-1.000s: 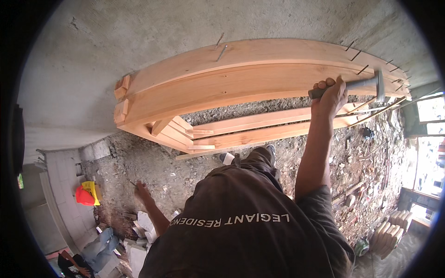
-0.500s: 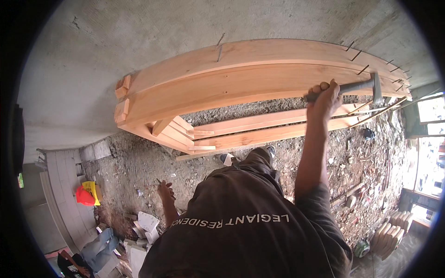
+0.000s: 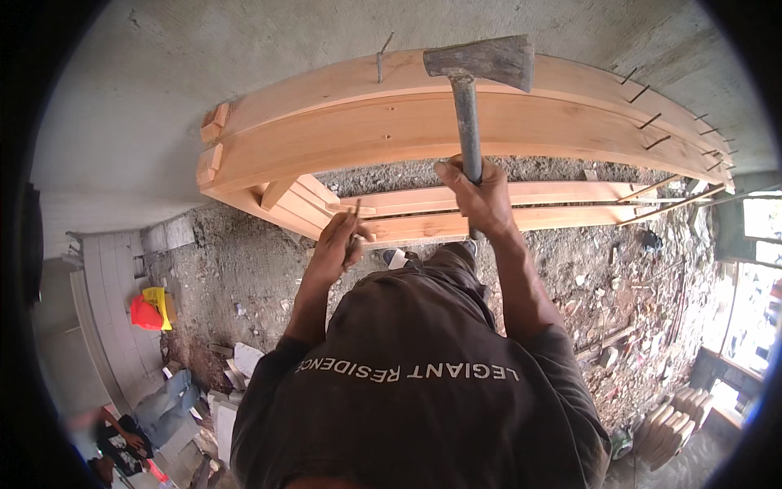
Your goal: The person hammers nails into a curved wooden frame using a hammer. They then lift the assembled frame and position it upright against a wall in a construction area.
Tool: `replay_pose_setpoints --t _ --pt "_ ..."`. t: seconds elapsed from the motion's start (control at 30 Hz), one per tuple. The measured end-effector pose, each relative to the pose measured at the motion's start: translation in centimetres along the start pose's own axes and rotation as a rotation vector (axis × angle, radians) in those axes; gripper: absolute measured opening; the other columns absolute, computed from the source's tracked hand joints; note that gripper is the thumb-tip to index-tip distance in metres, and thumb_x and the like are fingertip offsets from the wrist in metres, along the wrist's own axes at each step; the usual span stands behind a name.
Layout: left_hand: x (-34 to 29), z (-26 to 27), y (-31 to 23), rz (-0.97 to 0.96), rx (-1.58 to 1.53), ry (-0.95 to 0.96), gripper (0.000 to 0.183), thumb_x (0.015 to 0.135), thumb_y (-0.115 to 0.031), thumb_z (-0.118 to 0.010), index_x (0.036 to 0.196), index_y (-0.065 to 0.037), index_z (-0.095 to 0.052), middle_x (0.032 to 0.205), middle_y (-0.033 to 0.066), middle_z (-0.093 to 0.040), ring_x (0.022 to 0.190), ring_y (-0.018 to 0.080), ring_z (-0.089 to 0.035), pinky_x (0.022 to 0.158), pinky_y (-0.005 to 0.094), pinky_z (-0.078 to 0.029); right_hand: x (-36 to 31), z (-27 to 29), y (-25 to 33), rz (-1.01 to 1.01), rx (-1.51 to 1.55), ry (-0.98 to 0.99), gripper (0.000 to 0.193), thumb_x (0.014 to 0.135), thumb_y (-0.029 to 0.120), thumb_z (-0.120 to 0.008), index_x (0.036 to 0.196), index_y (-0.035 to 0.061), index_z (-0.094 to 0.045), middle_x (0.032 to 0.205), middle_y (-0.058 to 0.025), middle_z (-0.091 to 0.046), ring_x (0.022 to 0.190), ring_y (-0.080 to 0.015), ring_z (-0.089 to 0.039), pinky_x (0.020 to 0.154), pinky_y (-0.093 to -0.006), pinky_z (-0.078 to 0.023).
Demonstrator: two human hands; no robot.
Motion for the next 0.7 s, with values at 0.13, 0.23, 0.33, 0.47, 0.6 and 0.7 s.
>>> replay_pose_setpoints --t 0.13,0.23,0.33,0.47,0.6,0.7 --pt "2.1 -5.3 -2.6 -0.019 -0.271 0.094 0.024 0.096 -0.027 -0.041 0.087 -0.006 -0.049 0.074 0.0092 -0.057 0.044 0.0112 -0.051 0.036 0.0214 -0.037 0.0 -2.0 -0.4 -0.091 0.175 0.069 0.023 0.082 0.022 -0.066 0.093 0.0028 -0.062 0.052 0.0057 -0.047 0.04 -0.001 -0.039 0.035 -0.0194 -0.029" --pt "2.7 -7.7 -3.1 -0.049 -0.308 0.133 0.022 0.094 -0.026 -0.045 0.087 -0.006 -0.048 0.075 0.0096 -0.057 0.049 0.0144 -0.056 0.038 0.0231 -0.042 0.3 -2.0 -0.5 -0.057 0.138 0.162 0.026 0.082 0.023 -0.066 0.093 0.0003 -0.061 0.053 0.0045 -0.047 0.042 -0.0018 -0.041 0.036 -0.0199 -0.031" --pt "3.4 -9.2 -3.1 -0.043 -0.319 0.2 0.023 0.094 -0.026 -0.046 0.088 -0.004 -0.05 0.077 0.0094 -0.058 0.054 0.0163 -0.058 0.043 0.0249 -0.046 0.9 -1.3 -0.4 -0.047 0.06 0.198 0.027 0.081 0.023 -0.066 0.092 -0.0009 -0.061 0.054 0.0037 -0.048 0.043 -0.0022 -0.042 0.037 -0.0203 -0.032" --pt "3.3 -11.5 -3.8 -0.049 -0.217 0.053 0.026 0.095 -0.026 -0.044 0.089 -0.002 -0.052 0.077 0.0081 -0.058 0.064 0.0138 -0.059 0.054 0.0254 -0.048 1.8 0.0 -0.9 -0.046 0.063 0.22 0.026 0.083 0.022 -0.065 0.091 -0.0018 -0.059 0.05 0.0033 -0.045 0.038 -0.003 -0.039 0.035 -0.0199 -0.031" --pt "3.7 -8.4 -5.8 -0.394 0.283 -0.4 0.022 0.094 -0.019 -0.046 0.09 0.0 -0.054 0.079 0.0049 -0.059 0.066 0.0084 -0.053 0.058 0.0226 -0.044 2.3 1.3 0.6 0.04 0.047 0.174 0.021 0.083 0.019 -0.064 0.087 -0.0011 -0.06 0.055 0.0031 -0.048 0.046 -0.0029 -0.042 0.04 -0.0201 -0.034" --pt "4.0 -8.7 -8.6 -0.52 0.531 -0.259 0.024 0.087 -0.022 -0.059 0.091 0.002 -0.056 0.078 0.0074 -0.06 0.067 0.0123 -0.056 0.057 0.0255 -0.045 2.7 1.8 2.1 0.095 0.051 0.151 0.019 0.084 0.018 -0.063 0.087 -0.0008 -0.06 0.056 0.0037 -0.048 0.048 -0.0027 -0.041 0.042 -0.0205 -0.034"
Point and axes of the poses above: each hand's wrist, its own x-axis towards the middle knuckle, its own z-axis out of the back of the hand, y = z × x, the point moved 4 cm from there along x, towards the middle knuckle
